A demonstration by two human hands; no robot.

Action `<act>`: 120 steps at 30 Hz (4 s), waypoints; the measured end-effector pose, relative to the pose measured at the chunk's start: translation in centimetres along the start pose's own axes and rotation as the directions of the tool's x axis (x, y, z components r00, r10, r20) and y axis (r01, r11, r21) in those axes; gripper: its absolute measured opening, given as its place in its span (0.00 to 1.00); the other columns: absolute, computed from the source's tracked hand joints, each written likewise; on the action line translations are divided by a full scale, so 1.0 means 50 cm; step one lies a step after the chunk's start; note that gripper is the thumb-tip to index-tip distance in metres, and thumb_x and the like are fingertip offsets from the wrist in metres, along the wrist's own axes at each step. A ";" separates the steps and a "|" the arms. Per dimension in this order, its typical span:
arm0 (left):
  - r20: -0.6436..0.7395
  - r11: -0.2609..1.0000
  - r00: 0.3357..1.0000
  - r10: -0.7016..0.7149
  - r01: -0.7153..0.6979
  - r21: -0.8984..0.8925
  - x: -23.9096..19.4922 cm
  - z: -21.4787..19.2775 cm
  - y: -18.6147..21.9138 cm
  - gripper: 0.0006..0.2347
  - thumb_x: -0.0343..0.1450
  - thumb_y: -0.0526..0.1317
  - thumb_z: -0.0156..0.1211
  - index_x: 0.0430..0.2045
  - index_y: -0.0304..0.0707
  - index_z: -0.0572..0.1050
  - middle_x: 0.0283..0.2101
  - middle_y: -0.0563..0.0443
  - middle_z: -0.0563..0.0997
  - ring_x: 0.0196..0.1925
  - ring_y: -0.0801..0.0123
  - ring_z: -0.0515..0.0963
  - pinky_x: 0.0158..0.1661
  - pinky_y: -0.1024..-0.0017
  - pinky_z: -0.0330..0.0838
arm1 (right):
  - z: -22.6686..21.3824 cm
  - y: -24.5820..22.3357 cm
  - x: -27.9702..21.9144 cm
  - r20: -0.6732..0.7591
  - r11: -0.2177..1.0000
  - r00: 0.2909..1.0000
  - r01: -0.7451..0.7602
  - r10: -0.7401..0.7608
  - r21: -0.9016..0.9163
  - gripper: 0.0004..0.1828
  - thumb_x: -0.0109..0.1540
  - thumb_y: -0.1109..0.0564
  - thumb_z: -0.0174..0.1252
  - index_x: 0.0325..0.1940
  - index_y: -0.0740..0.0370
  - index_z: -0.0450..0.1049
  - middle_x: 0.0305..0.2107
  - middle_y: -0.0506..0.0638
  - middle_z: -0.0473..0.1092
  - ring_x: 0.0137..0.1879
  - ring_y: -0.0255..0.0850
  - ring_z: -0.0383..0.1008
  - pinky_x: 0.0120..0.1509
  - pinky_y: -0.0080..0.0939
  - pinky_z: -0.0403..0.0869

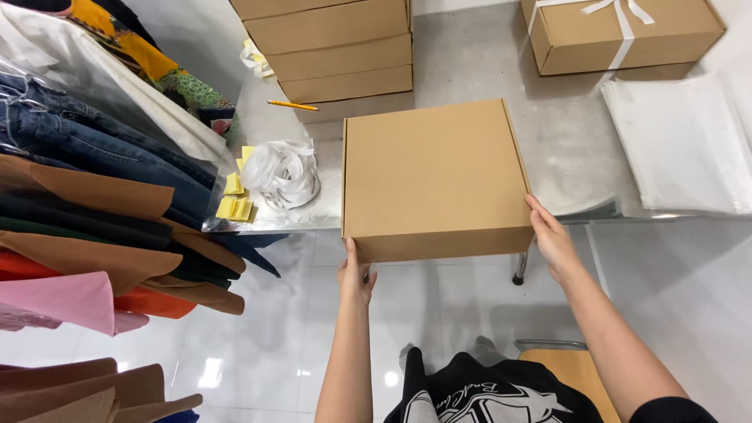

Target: The person opens a cardboard box and removes a dark blue garment wrapped in plastic. They unwrap the item, unfold it, and place it on a green hanger. The person then hangs the garment on a clothing rack and returns to the table to handle the plastic wrap and cardboard box.

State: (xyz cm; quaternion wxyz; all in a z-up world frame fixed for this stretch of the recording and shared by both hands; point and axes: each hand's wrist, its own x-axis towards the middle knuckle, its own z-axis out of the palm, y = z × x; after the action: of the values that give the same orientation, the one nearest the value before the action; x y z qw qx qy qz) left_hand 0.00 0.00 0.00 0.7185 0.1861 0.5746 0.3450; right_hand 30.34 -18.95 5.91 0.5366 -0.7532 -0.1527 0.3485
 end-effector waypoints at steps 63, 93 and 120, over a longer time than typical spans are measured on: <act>0.526 -0.276 0.804 0.279 -0.457 0.845 0.270 0.251 0.125 0.44 0.72 0.23 0.57 0.82 0.53 0.38 0.56 0.29 0.75 0.57 0.41 0.78 0.53 0.56 0.80 | 0.065 -0.062 0.404 0.395 0.202 0.916 0.400 -0.067 -0.894 0.63 0.57 0.44 0.72 0.88 0.36 0.42 0.79 0.65 0.49 0.88 0.58 0.30 0.81 0.79 0.27; 0.433 0.674 0.750 0.499 -0.651 0.350 0.160 0.362 0.388 0.08 0.75 0.37 0.64 0.48 0.44 0.82 0.32 0.63 0.72 0.40 0.83 0.77 0.47 0.82 0.71 | -0.009 -0.205 0.373 -0.165 0.909 0.927 0.366 -0.337 0.201 0.14 0.73 0.63 0.59 0.57 0.53 0.62 0.37 0.58 0.76 0.45 0.44 0.82 0.68 0.37 0.78; 0.213 0.866 0.972 -0.095 -0.025 0.499 -0.054 -0.201 -0.008 0.07 0.71 0.38 0.71 0.38 0.37 0.80 0.35 0.48 0.87 0.41 0.69 0.86 0.42 0.68 0.86 | 0.006 0.254 -0.232 -0.338 0.873 0.876 -0.166 0.344 0.459 0.06 0.71 0.55 0.64 0.50 0.57 0.77 0.42 0.51 0.81 0.42 0.34 0.82 0.53 0.31 0.84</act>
State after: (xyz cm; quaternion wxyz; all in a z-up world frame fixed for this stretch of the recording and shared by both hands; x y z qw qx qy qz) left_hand -9.75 -3.50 -1.10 0.7140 0.3934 0.5600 0.1480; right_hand 20.06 -30.55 -1.58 0.6522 -0.6910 0.1440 0.2764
